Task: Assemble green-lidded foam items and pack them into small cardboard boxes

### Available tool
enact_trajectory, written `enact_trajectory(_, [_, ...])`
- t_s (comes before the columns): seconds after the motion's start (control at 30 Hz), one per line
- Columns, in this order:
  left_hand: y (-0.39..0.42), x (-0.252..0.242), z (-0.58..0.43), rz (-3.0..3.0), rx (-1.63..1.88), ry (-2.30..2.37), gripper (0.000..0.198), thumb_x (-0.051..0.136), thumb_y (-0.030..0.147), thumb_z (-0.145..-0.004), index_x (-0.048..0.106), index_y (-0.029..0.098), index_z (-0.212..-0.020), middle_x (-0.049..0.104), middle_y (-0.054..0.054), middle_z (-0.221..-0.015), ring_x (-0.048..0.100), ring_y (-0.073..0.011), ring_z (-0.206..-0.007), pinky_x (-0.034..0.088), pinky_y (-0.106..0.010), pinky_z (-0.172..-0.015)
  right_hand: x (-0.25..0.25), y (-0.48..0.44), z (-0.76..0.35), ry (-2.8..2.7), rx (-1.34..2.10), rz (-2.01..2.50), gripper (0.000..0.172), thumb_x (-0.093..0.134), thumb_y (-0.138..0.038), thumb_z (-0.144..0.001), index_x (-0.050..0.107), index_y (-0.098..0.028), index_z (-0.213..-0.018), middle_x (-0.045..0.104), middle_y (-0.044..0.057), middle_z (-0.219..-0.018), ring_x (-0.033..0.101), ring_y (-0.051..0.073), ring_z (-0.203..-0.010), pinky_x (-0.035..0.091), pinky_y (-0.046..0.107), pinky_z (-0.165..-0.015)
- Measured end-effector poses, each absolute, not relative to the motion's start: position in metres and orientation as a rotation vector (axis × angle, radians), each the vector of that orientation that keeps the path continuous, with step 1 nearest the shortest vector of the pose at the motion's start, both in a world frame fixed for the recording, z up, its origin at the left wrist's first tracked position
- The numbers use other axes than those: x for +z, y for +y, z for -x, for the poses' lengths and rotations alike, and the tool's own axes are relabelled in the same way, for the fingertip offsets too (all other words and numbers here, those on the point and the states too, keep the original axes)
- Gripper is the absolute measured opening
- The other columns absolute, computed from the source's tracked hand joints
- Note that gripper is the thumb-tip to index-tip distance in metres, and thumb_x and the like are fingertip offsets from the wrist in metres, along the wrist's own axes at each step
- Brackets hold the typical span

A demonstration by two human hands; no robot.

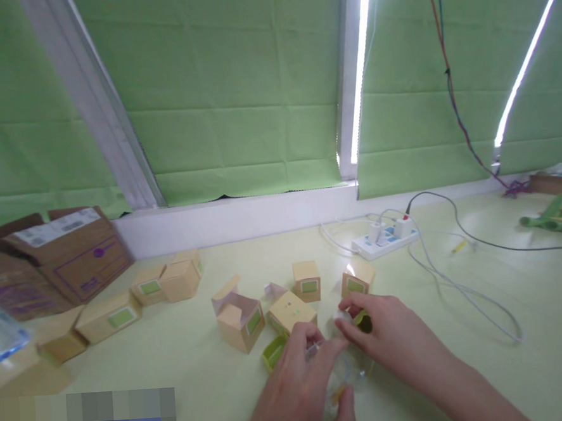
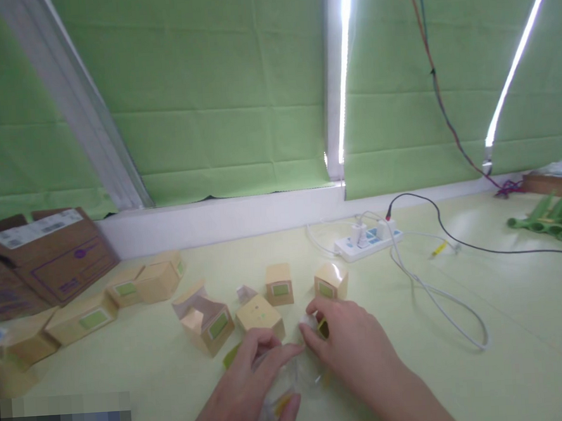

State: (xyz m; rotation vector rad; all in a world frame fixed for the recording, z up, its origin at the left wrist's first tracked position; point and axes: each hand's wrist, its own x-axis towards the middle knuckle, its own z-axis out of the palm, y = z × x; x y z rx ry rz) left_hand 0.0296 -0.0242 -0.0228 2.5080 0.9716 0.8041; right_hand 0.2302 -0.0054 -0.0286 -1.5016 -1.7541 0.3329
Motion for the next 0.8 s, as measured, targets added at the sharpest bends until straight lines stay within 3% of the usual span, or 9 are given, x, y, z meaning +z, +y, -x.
enact_trajectory(0.2, [-0.021, -0.029, -0.029, -2.56, 0.717, 1.073, 0.058, 0.063, 0.006, -0.067, 0.058, 0.023, -0.123, 0.059, -0.012, -0.11, 0.063, -0.0315, -0.099, 0.055, -0.049, -0.085, -0.009, -0.012, -0.225, -1.739, 0.363, 1.479, 0.013, 0.052, -0.032, -0.095, 0.061, -0.022, -0.097, 0.068, 0.007, -0.095, 0.063, 0.026, -0.09, 0.045, 0.038, -0.081])
enact_trajectory(0.3, [-0.02, -0.032, -0.028, -2.568, 0.65, 1.031, 0.06, 0.065, 0.008, -0.069, 0.055, 0.026, -0.125, 0.059, -0.012, -0.115, 0.063, -0.0318, -0.1, 0.056, -0.049, -0.084, -0.005, -0.018, -0.223, -1.646, 0.456, 1.35, 0.013, 0.043, -0.028, -0.097, 0.052, -0.023, -0.105, 0.062, 0.005, -0.099, 0.059, 0.023, -0.093, 0.044, 0.036, -0.083])
enact_trajectory(0.4, [-0.019, -0.035, -0.028, -2.541, 0.609, 1.019, 0.052, 0.067, 0.008, -0.066, 0.056, 0.025, -0.114, 0.057, -0.011, -0.116, 0.064, -0.0292, -0.096, 0.057, -0.045, -0.081, -0.008, -0.022, -0.221, -1.592, 0.592, 1.267, 0.018, 0.037, -0.023, -0.097, 0.047, -0.025, -0.111, 0.058, 0.003, -0.098, 0.056, 0.022, -0.091, 0.043, 0.035, -0.081])
enact_trajectory(0.67, [-0.019, -0.024, -0.034, -2.507, 0.461, 0.991, 0.032, 0.082, 0.013, -0.064, 0.061, 0.02, -0.087, 0.064, -0.009, -0.106, 0.064, -0.0261, -0.096, 0.056, -0.037, -0.081, -0.012, -0.025, -0.219, -1.498, 0.836, 1.148, 0.03, 0.039, -0.023, -0.091, 0.053, -0.025, -0.117, 0.06, 0.003, -0.104, 0.057, 0.023, -0.093, 0.043, 0.033, -0.082])
enact_trajectory(0.8, [-0.019, -0.024, -0.034, -2.552, 0.614, 0.925, 0.023, 0.082, 0.029, -0.071, 0.062, 0.022, -0.081, 0.07, -0.006, -0.096, 0.067, -0.0258, -0.091, 0.053, -0.034, -0.077, -0.016, -0.019, -0.219, -1.393, 0.961, 1.052, 0.039, 0.046, -0.023, -0.082, 0.061, -0.022, -0.119, 0.063, 0.006, -0.11, 0.058, 0.025, -0.098, 0.046, 0.034, -0.083])
